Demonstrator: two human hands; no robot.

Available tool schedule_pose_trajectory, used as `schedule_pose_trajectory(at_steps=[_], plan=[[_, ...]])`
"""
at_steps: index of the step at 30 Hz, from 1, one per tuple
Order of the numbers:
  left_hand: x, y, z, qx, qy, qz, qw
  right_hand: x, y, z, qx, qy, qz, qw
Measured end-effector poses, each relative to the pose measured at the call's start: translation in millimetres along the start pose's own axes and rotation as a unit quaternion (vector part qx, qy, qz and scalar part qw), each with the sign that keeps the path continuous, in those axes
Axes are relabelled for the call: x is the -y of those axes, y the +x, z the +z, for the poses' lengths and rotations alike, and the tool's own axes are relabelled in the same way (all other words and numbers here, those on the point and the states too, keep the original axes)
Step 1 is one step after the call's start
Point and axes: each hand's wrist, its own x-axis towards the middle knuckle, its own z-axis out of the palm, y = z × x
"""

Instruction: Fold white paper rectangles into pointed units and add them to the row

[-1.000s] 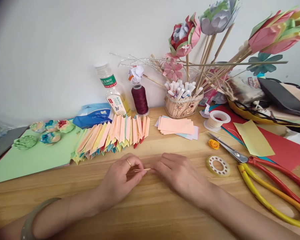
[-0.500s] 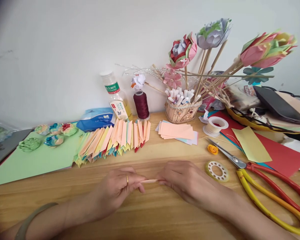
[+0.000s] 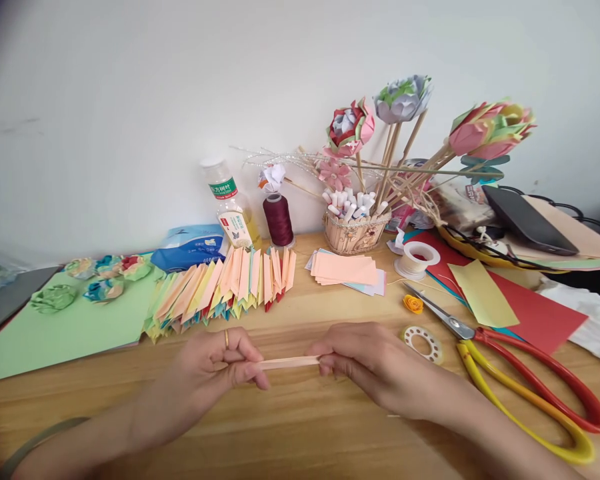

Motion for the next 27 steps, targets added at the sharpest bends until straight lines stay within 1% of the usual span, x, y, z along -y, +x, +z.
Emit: schedule_pose_trajectory(at_steps=[5, 6, 7, 8, 9, 10, 11, 12, 13, 14, 15, 16, 17, 18, 19, 23, 25, 27], plan=[[-12.0, -2.9, -11.0, 0.049, 0.048, 0.009, 0.998, 5.7, 0.6, -5.0, 0.009, 0.046, 0.026, 0.999], [-14.6, -3.8, -14.6, 0.054, 0.054, 0.009, 0.997, 4.7, 0.5, -6.3, 0.005, 0.049, 0.035, 0.998], [-16.7, -4.5, -18.9, 0.046, 0.067, 0.011, 0.997, 2.2, 0.4, -7.8, -0.009, 0.047, 0.046, 0.998], [-18.1, -5.0, -23.8, 0.020, 0.091, 0.018, 0.995, -2.0, 0.2, -9.6, -0.037, 0.035, 0.061, 0.997], [-18.3, -5.0, -29.1, -0.031, 0.134, 0.027, 0.990, -7.8, 0.0, -11.5, -0.082, 0.014, 0.082, 0.993], [-17.4, -4.5, -34.6, -0.114, 0.194, 0.053, 0.973, -14.9, -0.2, -13.4, -0.132, -0.019, 0.102, 0.986], [-15.2, -3.4, -39.9, -0.218, 0.276, 0.084, 0.932, -22.9, -0.2, -15.2, -0.188, -0.077, 0.128, 0.971], [-12.1, -1.7, -44.6, -0.336, 0.360, 0.132, 0.860, -31.5, -0.1, -16.8, -0.231, -0.149, 0.140, 0.951], [-8.4, 0.3, -48.4, -0.400, 0.443, 0.172, 0.784, -40.1, 0.2, -18.1, -0.252, -0.231, 0.143, 0.929], [-4.7, 2.6, -51.1, -0.409, 0.524, 0.179, 0.725, -48.3, 0.6, -18.8, -0.262, -0.262, 0.142, 0.918], [-1.5, 4.8, -52.7, -0.381, 0.594, 0.158, 0.691, -55.9, 1.1, -19.1, -0.259, -0.279, 0.141, 0.914], [0.9, 6.6, -53.4, -0.346, 0.646, 0.129, 0.668, -62.6, 1.7, -18.7, -0.254, -0.301, 0.137, 0.909], [2.3, 7.9, -53.4, -0.311, 0.682, 0.099, 0.654, -68.5, 2.2, -17.7, -0.244, -0.318, 0.132, 0.906], [2.7, 8.5, -53.1, -0.288, 0.703, 0.078, 0.646, -73.5, 2.5, -16.1, -0.231, -0.336, 0.128, 0.904], [2.4, 8.3, -52.9, -0.282, 0.712, 0.070, 0.640, -77.8, 2.8, -14.1, -0.218, -0.354, 0.124, 0.901], [-0.1, 3.8, -55.7, -0.313, 0.710, 0.092, 0.624, -87.4, 2.1, -4.9, -0.173, -0.410, 0.122, 0.887], [0.9, 3.3, -59.1, -0.298, 0.717, 0.072, 0.626, -87.6, 1.4, -2.5, -0.159, -0.430, 0.129, 0.879], [3.5, 6.2, -62.2, -0.262, 0.720, 0.060, 0.640, -85.0, 1.1, -2.2, -0.149, -0.446, 0.139, 0.872]])
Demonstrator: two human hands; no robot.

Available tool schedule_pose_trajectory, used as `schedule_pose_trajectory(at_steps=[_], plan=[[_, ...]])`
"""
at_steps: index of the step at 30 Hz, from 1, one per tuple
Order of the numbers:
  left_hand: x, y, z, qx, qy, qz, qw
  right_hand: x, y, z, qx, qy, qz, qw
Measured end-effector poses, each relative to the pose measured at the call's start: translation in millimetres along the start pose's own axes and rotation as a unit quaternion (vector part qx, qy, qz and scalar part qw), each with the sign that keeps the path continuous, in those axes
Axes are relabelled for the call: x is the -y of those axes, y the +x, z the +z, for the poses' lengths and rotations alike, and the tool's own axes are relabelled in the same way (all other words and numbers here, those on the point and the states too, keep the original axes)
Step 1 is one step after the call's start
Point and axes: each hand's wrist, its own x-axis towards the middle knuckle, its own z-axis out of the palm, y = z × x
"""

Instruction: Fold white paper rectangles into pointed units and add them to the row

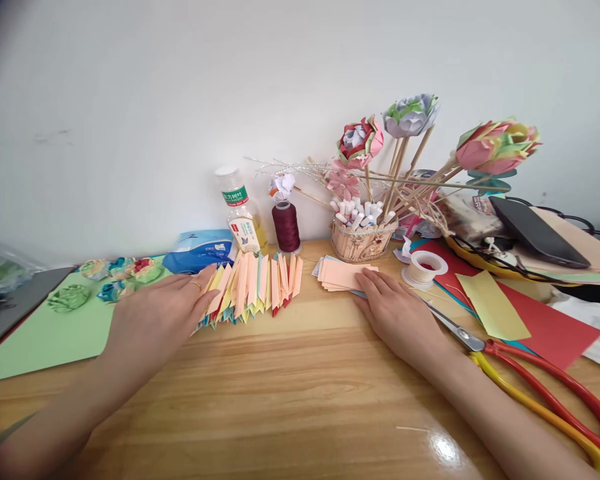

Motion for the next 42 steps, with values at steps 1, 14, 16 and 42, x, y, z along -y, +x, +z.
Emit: schedule_pose_trajectory(at_steps=[1, 14, 16, 42], plan=[[0.1, 1.7, 2.6, 0.011, -0.014, 0.021, 1.000, 0.9, 0.1, -1.8, 0.005, -0.008, 0.002, 1.000], [-3.1, 3.9, 27.4, 0.138, -0.087, 0.265, 0.950, 7.8, 4.0, -11.3, 0.055, -0.028, 0.071, 0.996], [-0.2, 5.2, 32.4, 0.105, -0.111, 0.283, 0.947, 7.9, 4.0, -13.0, 0.059, -0.028, 0.092, 0.994], [11.3, 15.7, 22.3, -0.121, -0.193, 0.200, 0.953, 10.1, 6.6, -8.2, 0.030, 0.010, 0.077, 0.997]])
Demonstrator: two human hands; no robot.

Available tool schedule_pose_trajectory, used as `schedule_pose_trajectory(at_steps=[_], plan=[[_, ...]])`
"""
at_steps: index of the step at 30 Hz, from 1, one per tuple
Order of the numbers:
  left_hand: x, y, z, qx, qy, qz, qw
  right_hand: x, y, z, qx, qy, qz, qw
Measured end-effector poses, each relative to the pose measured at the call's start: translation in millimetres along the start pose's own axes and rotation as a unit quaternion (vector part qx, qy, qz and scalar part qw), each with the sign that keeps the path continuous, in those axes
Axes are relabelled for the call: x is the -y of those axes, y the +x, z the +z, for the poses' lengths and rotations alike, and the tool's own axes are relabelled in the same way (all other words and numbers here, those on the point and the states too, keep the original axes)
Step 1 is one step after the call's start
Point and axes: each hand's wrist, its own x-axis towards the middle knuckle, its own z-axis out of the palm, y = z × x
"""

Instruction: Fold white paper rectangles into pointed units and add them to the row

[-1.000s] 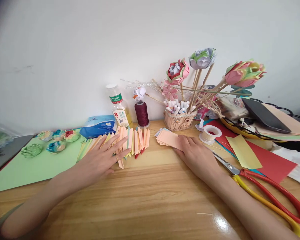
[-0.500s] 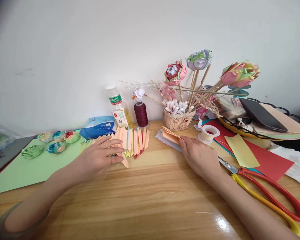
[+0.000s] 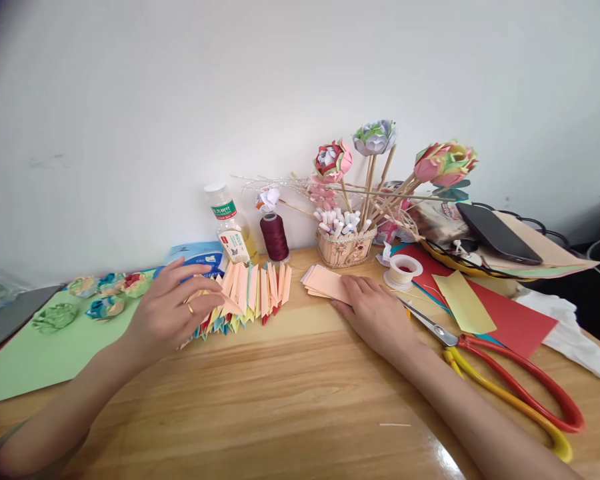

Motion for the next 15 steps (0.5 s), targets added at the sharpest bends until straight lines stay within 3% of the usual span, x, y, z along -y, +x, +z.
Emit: schedule_pose_trajectory(at_steps=[4, 9, 13, 15], plan=[[9.3, 0.4, 1.4, 0.009, 0.052, -0.040, 0.998, 5.1, -0.1, -2.3, -0.008, 0.005, -0.016, 1.000], [-12.3, 9.8, 9.5, -0.051, -0.067, 0.019, 0.996, 9.8, -1.3, -9.4, -0.010, 0.022, 0.000, 1.000], [-50.7, 24.6, 30.2, 0.012, -0.087, 0.112, 0.990, 10.0, -1.7, -12.1, -0.007, 0.050, 0.031, 0.998], [-69.1, 34.6, 43.5, 0.096, -0.029, 0.121, 0.988, 9.0, -1.4, -12.6, -0.005, 0.069, 0.048, 0.997]])
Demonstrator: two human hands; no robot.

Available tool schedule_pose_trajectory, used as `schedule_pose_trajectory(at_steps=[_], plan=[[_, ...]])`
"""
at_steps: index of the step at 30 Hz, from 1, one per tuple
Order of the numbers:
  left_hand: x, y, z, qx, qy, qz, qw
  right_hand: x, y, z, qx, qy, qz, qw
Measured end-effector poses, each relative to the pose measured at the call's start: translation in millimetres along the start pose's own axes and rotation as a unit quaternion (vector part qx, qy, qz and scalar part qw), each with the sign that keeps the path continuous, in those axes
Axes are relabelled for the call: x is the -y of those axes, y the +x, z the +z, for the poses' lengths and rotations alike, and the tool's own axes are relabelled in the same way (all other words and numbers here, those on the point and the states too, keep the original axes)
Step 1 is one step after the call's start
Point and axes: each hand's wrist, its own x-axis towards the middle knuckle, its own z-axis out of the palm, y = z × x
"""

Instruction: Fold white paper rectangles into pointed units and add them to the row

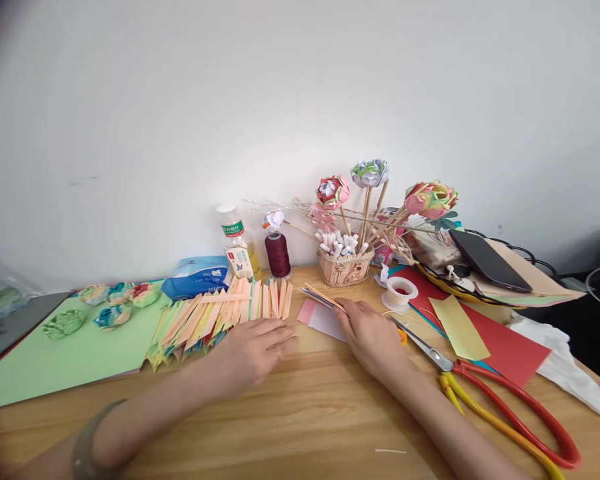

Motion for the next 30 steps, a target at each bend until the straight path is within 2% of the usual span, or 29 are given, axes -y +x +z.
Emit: schedule_pose_trajectory(at_steps=[6, 13, 17, 22, 30], plan=[[-21.4, 40.6, 21.0, 0.065, 0.039, -0.046, 0.996, -3.1, 2.3, -1.6, 0.007, 0.042, 0.051, 0.998], [-18.7, 46.6, 26.2, 0.077, 0.041, -0.039, 0.995, -3.0, 3.7, -3.6, 0.029, 0.085, 0.070, 0.994], [-14.1, 47.9, 29.1, 0.058, 0.050, -0.036, 0.996, -3.1, 3.0, -5.0, 0.030, 0.103, 0.068, 0.992], [-4.4, 55.8, 27.6, -0.001, 0.087, -0.090, 0.992, -5.5, 2.7, -5.7, 0.036, 0.124, 0.075, 0.989], [5.5, 62.2, 29.9, -0.054, 0.113, -0.063, 0.990, -7.6, 3.6, -3.9, 0.057, 0.140, 0.117, 0.982]])
